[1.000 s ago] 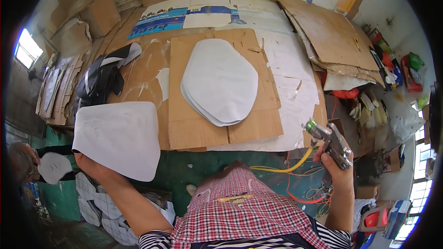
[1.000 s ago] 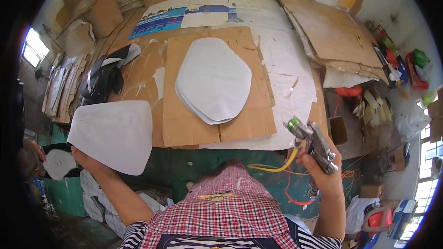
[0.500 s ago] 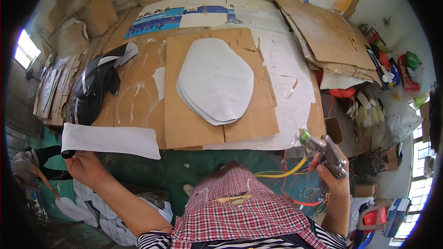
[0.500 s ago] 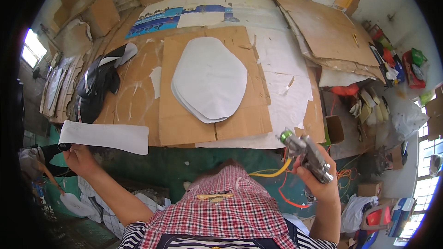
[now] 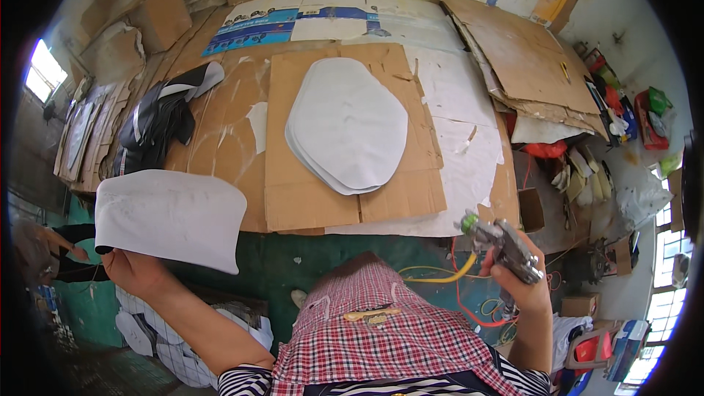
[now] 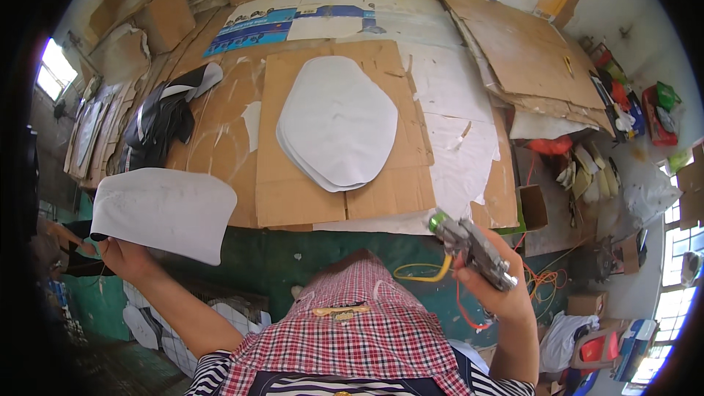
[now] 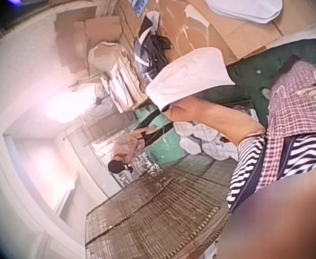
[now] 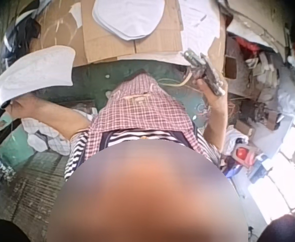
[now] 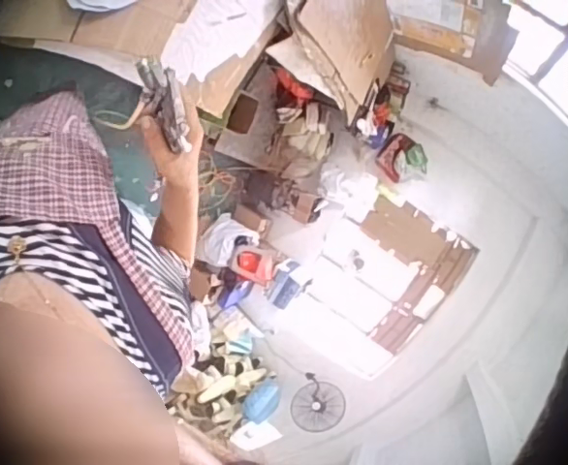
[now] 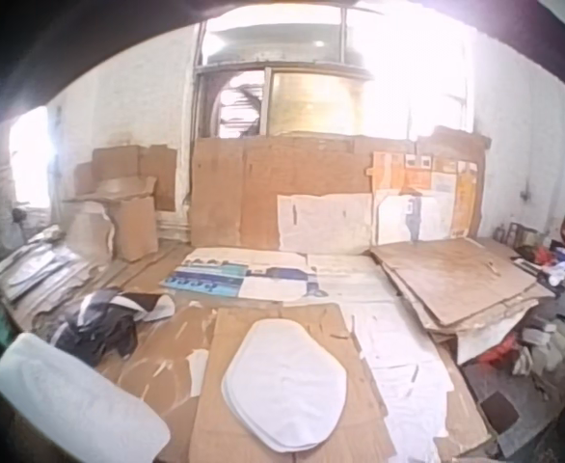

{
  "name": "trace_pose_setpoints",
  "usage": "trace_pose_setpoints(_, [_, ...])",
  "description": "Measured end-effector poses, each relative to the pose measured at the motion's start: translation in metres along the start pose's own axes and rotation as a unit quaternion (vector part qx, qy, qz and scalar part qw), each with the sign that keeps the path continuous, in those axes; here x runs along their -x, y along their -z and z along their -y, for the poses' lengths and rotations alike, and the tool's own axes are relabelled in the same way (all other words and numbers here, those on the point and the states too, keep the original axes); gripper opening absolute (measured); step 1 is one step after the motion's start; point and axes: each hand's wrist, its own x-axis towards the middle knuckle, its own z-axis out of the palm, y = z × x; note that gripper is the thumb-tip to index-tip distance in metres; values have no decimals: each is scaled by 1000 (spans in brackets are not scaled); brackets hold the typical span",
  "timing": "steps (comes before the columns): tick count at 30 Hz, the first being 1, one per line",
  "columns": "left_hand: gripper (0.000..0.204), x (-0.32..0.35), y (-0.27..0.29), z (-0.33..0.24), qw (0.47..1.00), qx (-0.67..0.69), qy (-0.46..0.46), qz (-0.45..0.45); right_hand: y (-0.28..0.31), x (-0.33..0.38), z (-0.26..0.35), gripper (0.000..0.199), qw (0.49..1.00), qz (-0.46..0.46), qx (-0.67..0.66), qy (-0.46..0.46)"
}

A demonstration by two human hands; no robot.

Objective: Sorting and cleaning white fabric pads using a handheld air gun and placing them on a storage rack.

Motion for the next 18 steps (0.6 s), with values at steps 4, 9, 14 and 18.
trace_pose_setpoints(4, [51, 2, 14, -6, 997, 67, 21, 26, -12, -20, 3, 55, 998, -44, -37, 28])
trace_pose_setpoints(9, [48, 0, 18, -8, 995, 24, 43, 90, -1, -12, 1, 53, 994, -104, -3, 41])
trace_pose_setpoints(14, [46, -7, 15, -4, 995, 10, 41, 85, 12, 12, -2, 57, 999, -37, 34, 22])
trace_pose_setpoints(18, [47, -10, 8, 3, 995, 22, 45, 86, 5, 1, 6, 60, 998, -61, -11, 13])
